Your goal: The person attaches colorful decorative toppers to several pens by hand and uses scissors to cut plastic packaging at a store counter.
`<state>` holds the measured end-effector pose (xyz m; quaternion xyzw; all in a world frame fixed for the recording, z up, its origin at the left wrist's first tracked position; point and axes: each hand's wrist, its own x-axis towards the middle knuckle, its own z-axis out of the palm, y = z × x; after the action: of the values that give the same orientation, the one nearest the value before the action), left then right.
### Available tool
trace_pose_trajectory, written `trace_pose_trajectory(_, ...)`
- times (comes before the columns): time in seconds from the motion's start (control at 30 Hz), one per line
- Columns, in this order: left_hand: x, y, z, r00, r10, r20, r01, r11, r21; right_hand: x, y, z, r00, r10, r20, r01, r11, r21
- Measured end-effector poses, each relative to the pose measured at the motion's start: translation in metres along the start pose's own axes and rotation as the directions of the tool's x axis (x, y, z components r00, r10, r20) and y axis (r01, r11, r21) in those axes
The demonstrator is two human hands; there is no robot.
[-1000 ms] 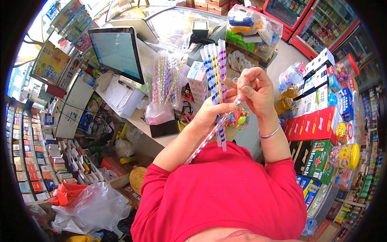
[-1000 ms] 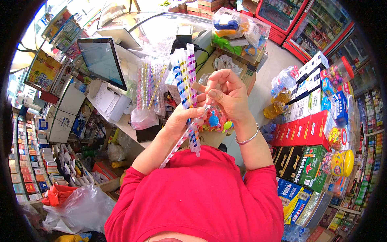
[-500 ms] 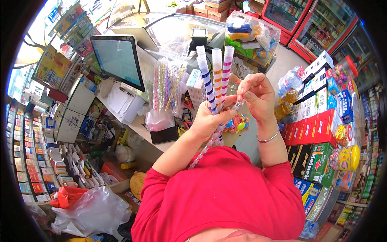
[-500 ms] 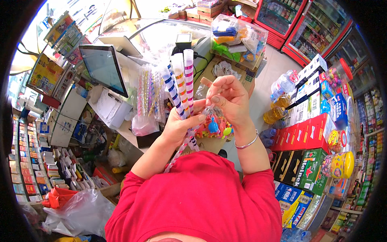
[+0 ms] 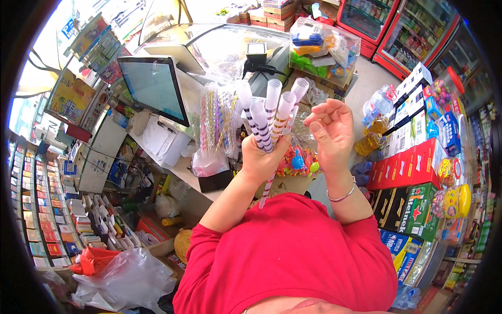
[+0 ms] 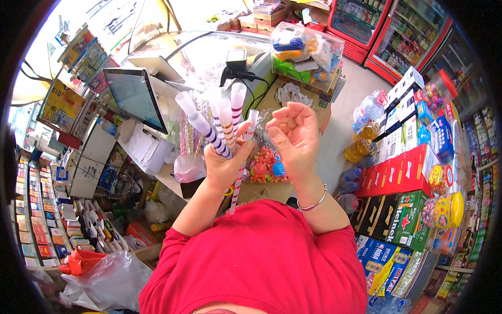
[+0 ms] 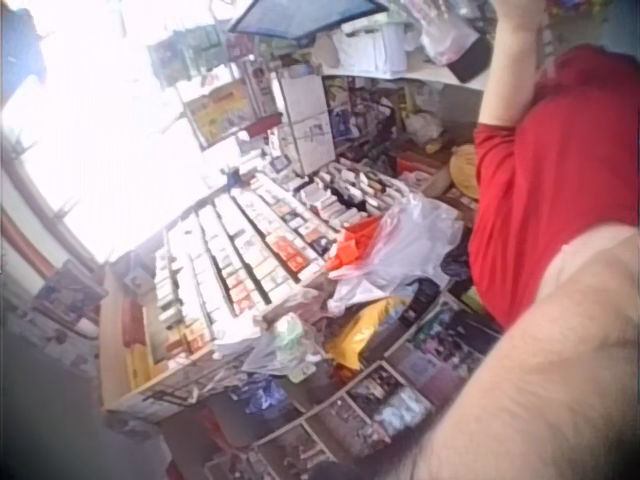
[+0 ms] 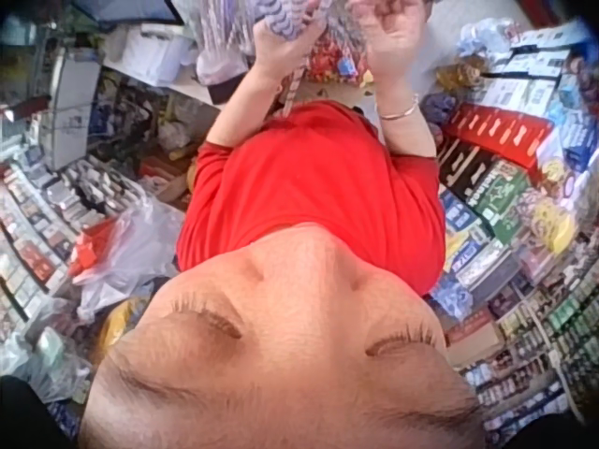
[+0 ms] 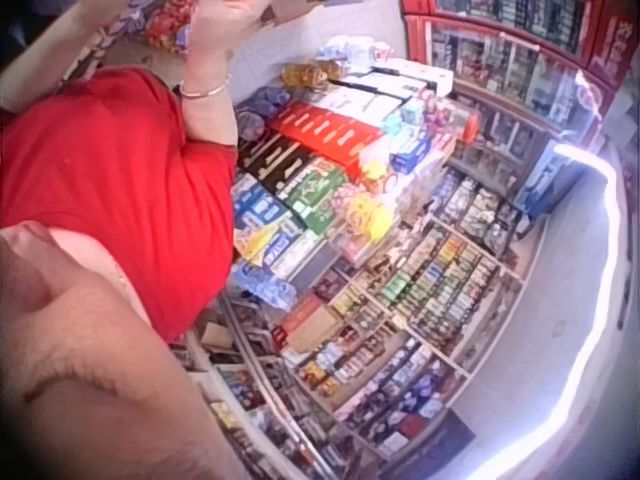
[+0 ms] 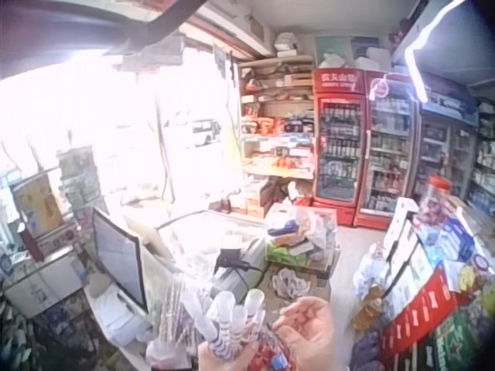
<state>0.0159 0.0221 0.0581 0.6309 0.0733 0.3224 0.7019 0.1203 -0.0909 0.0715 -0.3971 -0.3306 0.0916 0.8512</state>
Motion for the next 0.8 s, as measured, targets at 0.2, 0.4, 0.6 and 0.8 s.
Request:
trace_pose_trajectory(0.2,-0.002,-0.007,0.0,0.98,0.198,0.027,-0.2,0.962,0.187,-0.003,-0.001,0.021,0.991,-0.126,0.048,0.131,0.985,-0.113)
trace_pose_trajectory(0.4,-0.001,0.001,0.0,0.933,0.347,0.091,-0.351,0.833,0.428,-0.003,0.0,0.024,0.995,-0.093,-0.023,0.084,0.964,-0.251)
trace_pose_trajectory(0.6,-0.003,-0.011,-0.001,0.954,0.301,0.01,-0.288,0.905,0.314,-0.006,0.001,0.027,0.998,-0.038,-0.052,0.03,0.987,-0.159)
trace_pose_trajectory(0.8,-0.005,-0.009,0.004,0.986,0.14,-0.092,-0.13,0.985,0.112,-0.007,-0.002,0.022,0.994,0.031,-0.108,-0.042,0.994,-0.096)
